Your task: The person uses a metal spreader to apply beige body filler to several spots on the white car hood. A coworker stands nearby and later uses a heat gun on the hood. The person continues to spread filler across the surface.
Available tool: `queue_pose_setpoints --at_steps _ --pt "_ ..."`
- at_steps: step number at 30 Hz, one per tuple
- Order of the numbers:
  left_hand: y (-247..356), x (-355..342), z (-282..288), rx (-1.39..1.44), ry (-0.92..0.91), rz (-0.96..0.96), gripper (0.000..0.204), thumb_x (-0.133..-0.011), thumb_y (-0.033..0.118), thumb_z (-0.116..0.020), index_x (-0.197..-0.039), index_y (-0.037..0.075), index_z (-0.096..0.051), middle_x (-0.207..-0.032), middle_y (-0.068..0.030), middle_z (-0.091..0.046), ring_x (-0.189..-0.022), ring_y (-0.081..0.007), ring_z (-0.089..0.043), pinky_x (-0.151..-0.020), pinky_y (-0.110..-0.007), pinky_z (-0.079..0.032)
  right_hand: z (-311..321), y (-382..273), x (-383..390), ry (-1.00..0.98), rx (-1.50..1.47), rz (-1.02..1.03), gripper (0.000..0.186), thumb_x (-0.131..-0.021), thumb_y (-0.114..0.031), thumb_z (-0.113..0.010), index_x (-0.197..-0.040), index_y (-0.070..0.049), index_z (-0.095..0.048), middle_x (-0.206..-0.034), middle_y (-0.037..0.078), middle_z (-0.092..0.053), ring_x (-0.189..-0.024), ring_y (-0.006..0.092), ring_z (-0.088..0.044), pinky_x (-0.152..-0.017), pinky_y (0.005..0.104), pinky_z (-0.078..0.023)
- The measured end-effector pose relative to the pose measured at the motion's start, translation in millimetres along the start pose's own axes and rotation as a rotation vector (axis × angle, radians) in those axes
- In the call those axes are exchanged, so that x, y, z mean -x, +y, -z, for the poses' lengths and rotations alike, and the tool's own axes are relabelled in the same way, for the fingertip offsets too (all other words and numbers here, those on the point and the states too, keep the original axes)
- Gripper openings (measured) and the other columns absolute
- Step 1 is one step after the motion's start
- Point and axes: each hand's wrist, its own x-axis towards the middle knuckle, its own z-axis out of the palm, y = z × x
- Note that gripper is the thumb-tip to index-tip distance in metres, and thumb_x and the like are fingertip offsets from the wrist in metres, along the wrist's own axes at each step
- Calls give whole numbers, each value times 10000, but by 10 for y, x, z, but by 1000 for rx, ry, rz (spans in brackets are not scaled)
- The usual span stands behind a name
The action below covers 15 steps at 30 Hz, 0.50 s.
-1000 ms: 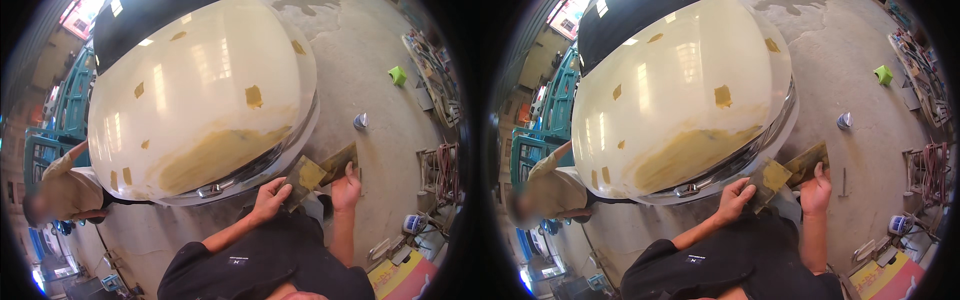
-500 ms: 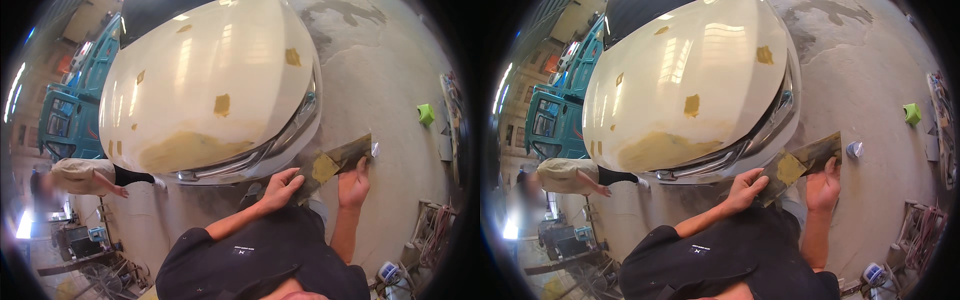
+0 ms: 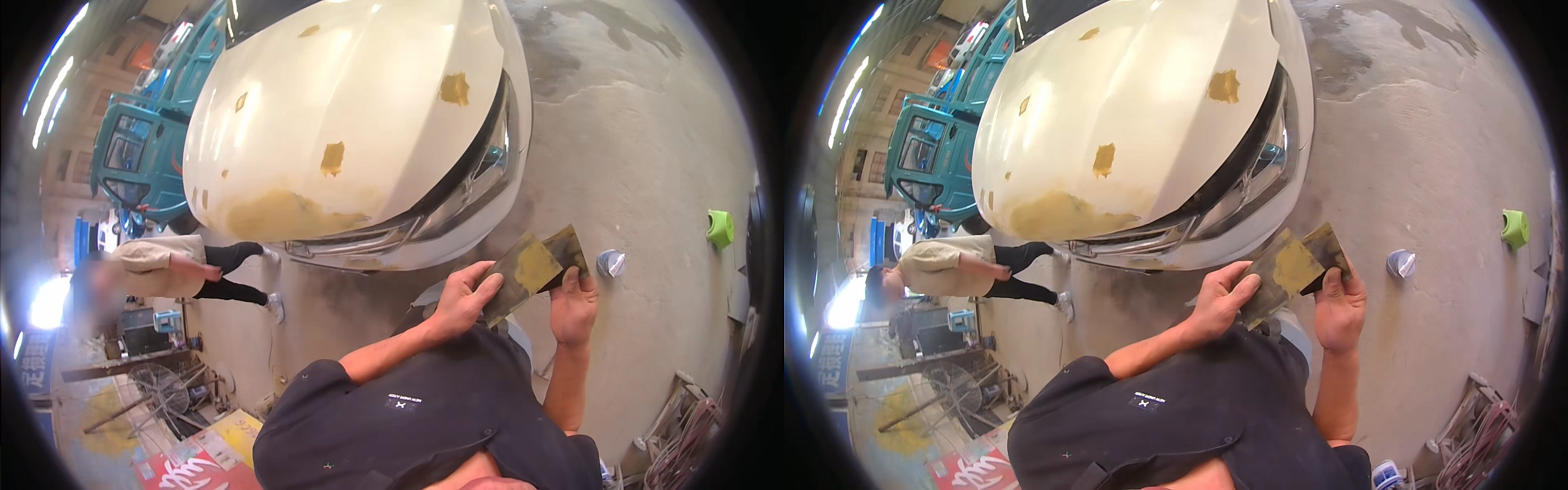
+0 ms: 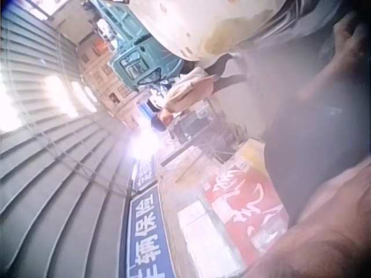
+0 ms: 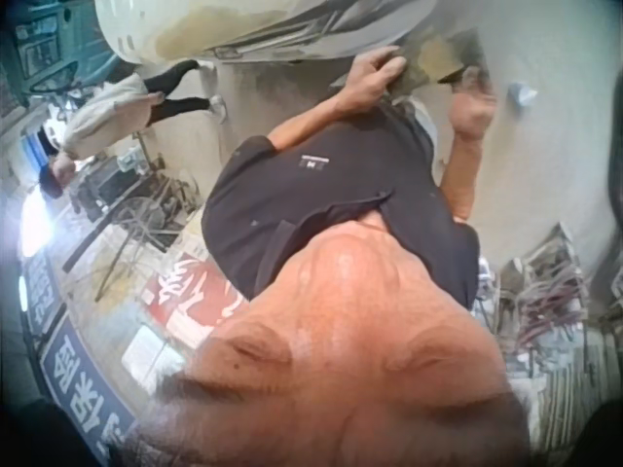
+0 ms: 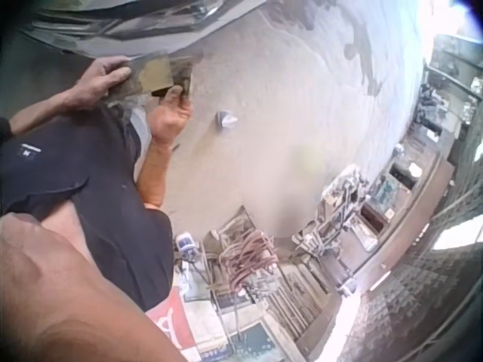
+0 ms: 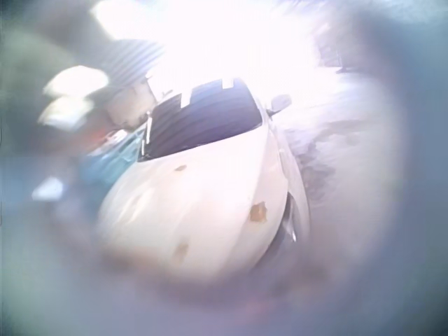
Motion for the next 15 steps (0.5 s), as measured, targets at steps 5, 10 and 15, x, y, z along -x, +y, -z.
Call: queue_pose_setpoints --at_steps 5,10,15 --pt "-57 -113 -32 64 -5 -22 338 -1090 173 -609 -1329 -65 -621 -1122 -11 -697 -989 -53 -597 -879 -241 -500 36 -154 -118 -43 114 -27 430 -1108 -156 -563 -1482 54 -536 -1402 124 -646 -1267 214 -614 -1099 367 -482" --pt "-96 -230 -30 80 5 -93 333 -1088 168 -614 -1329 -61 -624 -1113 -5 -694 -975 -50 -592 -871 -237 -496 19 -248 -234 -59 200 -53 447 -1108 -164 -570 -1495 56 -525 -1390 123 -653 -1245 198 -620 -1081 348 -485" --pt "99 -304 112 132 24 -147 305 -1083 159 -618 -1308 -46 -636 -1065 24 -680 -931 -32 -569 -828 -227 -485 -67 -203 -350 -128 366 -122 404 -1092 -159 -600 -1429 62 -584 -1329 101 -672 -1209 190 -622 -1067 337 -475"
